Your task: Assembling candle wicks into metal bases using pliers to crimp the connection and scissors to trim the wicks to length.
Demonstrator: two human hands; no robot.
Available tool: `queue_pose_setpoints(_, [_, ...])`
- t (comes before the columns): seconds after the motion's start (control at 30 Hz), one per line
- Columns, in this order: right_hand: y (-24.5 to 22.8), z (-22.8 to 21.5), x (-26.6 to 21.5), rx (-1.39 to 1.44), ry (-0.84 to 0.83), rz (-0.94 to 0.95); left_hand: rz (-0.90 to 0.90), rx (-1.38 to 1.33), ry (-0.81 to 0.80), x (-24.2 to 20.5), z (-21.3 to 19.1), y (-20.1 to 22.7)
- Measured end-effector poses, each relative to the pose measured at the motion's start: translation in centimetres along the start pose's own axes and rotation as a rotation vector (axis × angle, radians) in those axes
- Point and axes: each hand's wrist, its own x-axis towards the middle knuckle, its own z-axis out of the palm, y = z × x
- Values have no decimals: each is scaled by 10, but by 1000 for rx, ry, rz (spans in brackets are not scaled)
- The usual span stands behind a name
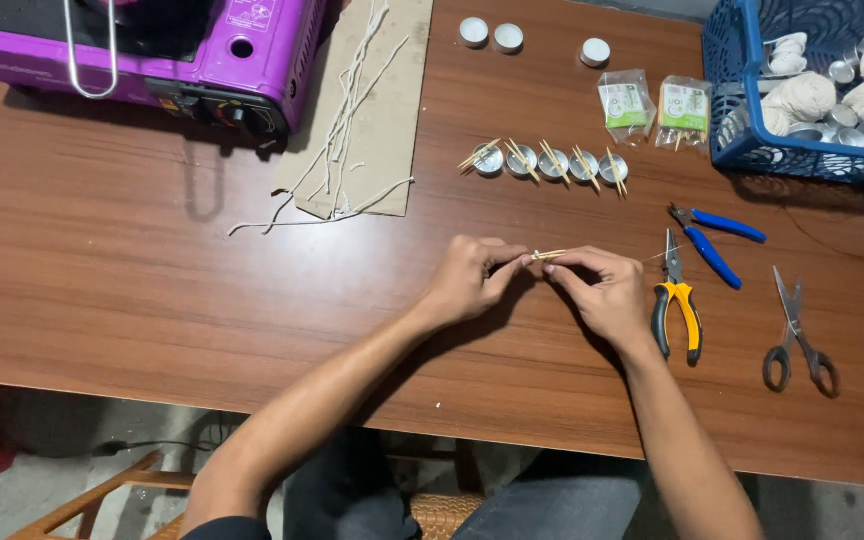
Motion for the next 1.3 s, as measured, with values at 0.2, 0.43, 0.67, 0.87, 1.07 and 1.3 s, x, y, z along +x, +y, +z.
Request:
queue_pose_setpoints(0.2, [3,-2,2,14,-19,99,-22,-60,-10,0,-2,2])
queue_pose_setpoints(0.43, [5,-5,6,110,2,134,-41,-80,-106,-1,-8,1])
queue_pose_setpoints(0.67, [5,-13,12,22,-21,-148,22,-15,-279,3,-13,4])
queue_pose_setpoints(0.87, [3,-13,9,-133,-51,-320,82,208,-262,-3,-1,-17])
queue_pose_setpoints(1.07, [10,2,2,-311,-17,-380,81,345,-86,-8,7,-26])
queue_pose_setpoints(1.3, [1,1,2,-303,-21,-333,-42,211,-19,-3,4,-20])
